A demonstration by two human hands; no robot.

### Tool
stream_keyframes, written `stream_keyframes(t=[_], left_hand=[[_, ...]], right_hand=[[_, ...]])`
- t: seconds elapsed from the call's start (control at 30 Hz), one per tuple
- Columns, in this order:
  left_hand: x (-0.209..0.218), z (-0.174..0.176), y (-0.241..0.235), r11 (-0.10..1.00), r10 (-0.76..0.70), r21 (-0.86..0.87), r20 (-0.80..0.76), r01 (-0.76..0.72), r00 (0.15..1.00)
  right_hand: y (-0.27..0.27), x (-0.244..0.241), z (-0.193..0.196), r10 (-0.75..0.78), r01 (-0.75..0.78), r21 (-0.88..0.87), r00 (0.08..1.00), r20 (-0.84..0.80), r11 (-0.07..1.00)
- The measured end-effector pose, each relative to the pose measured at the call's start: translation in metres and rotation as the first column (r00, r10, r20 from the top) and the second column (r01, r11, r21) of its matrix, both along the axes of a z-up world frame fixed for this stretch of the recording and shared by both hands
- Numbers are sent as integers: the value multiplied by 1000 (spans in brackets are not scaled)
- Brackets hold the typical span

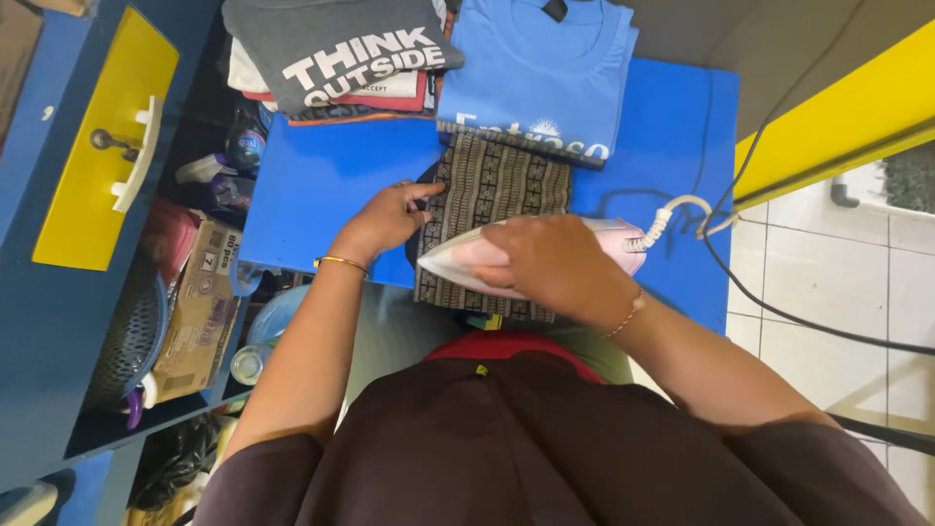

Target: Ironing and folding various items of clothing on a flat work surface

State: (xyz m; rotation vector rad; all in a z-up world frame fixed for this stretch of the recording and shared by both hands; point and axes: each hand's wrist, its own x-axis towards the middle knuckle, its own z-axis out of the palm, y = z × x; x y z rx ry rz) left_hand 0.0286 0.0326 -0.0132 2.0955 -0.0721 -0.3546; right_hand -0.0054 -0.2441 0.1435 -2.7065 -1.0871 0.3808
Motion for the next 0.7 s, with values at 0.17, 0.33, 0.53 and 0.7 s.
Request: stream_keyframes(t=[0.17, 0.33, 0.53, 0.7], left_hand=[[-4, 14, -3, 998, -30, 64, 15, 29, 999], [3, -11, -1, 999, -8, 41, 11, 7, 1000], [0, -12, -1, 998, -29, 55, -4, 29, 1000], [1, -7, -6, 996, -31, 77, -23, 32, 999]], right_hand=[[-18, -9, 0, 48, -47, -12, 998, 33, 999], [-53, -2, 18, -183, 182, -14, 980, -82, 983], [-37, 39, 39, -351, 351, 0, 934, -67, 936], [-19, 84, -8, -304, 291, 119, 946, 110, 949]])
